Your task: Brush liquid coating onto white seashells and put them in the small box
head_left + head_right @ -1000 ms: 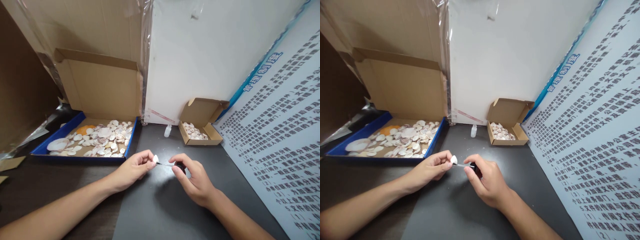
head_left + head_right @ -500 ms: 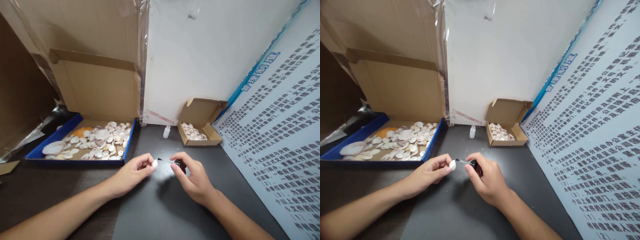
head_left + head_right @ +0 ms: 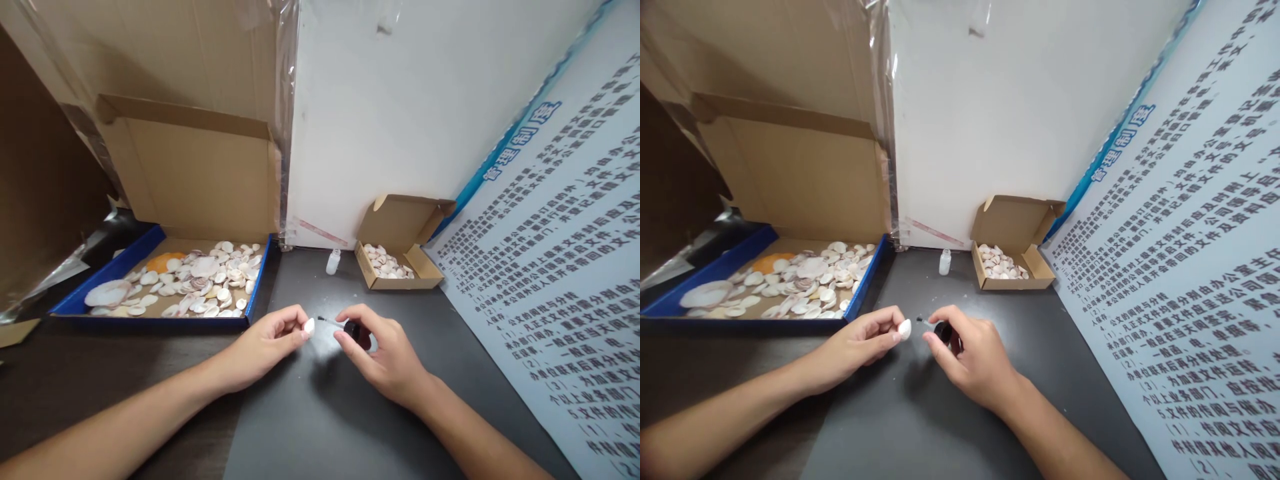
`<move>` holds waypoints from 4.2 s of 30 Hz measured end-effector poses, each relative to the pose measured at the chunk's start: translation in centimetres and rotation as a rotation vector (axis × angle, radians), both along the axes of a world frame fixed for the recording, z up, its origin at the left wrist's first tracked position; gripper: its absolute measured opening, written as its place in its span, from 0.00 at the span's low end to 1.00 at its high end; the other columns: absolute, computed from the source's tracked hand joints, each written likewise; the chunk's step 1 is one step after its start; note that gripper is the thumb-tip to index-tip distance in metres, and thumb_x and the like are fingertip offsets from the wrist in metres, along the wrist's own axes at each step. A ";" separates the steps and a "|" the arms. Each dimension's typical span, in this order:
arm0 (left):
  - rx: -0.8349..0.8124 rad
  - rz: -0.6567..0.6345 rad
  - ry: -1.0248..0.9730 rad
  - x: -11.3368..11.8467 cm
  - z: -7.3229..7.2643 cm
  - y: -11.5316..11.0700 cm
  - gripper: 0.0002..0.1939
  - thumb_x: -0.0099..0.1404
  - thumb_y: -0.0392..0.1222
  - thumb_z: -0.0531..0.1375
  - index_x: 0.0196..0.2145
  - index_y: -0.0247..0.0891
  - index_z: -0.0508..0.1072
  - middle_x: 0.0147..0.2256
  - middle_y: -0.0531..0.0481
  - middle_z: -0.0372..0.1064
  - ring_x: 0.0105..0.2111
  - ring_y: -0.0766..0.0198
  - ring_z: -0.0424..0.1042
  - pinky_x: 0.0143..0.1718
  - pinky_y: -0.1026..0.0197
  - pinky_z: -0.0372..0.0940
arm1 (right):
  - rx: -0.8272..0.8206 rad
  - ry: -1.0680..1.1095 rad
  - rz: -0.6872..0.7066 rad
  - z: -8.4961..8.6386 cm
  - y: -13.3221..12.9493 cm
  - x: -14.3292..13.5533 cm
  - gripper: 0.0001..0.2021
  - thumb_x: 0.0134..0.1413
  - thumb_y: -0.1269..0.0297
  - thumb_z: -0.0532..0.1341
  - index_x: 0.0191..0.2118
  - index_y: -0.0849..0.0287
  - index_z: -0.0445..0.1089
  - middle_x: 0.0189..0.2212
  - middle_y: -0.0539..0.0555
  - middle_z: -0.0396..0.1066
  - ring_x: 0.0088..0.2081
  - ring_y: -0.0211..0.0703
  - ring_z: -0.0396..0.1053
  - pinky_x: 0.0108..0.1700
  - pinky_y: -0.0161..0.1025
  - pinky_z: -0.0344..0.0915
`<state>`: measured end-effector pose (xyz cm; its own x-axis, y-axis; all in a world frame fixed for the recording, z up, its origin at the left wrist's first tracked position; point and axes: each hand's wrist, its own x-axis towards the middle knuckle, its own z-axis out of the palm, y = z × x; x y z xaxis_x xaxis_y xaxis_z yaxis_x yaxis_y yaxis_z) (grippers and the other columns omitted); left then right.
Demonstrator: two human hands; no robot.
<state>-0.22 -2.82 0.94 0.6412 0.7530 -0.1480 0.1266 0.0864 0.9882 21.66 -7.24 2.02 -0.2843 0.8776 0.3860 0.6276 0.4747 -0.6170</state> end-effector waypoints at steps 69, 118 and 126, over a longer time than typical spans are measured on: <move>-0.059 -0.024 -0.054 -0.2 -0.6 0.1 0.16 0.66 0.54 0.58 0.33 0.39 0.61 0.22 0.62 0.48 0.20 0.72 0.44 0.19 0.68 0.42 | -0.009 0.012 -0.016 0.1 -0.2 -0.2 0.09 0.60 0.66 0.57 0.45 0.57 0.67 0.25 0.47 0.64 0.23 0.37 0.62 0.29 0.35 0.60; -0.012 -0.016 0.002 -0.2 -0.2 0.0 0.16 0.66 0.56 0.57 0.34 0.39 0.62 0.24 0.60 0.50 0.23 0.70 0.46 0.23 0.66 0.44 | 0.031 0.075 0.061 0.2 -0.4 -0.3 0.07 0.56 0.68 0.57 0.41 0.57 0.66 0.20 0.44 0.60 0.21 0.36 0.61 0.26 0.34 0.60; -0.028 -0.018 -0.025 -0.1 -0.5 0.0 0.17 0.66 0.57 0.56 0.36 0.39 0.62 0.23 0.62 0.48 0.21 0.71 0.44 0.22 0.66 0.42 | 0.006 0.077 0.107 0.3 -0.5 -0.1 0.07 0.59 0.66 0.55 0.42 0.56 0.66 0.21 0.45 0.62 0.23 0.38 0.63 0.27 0.34 0.61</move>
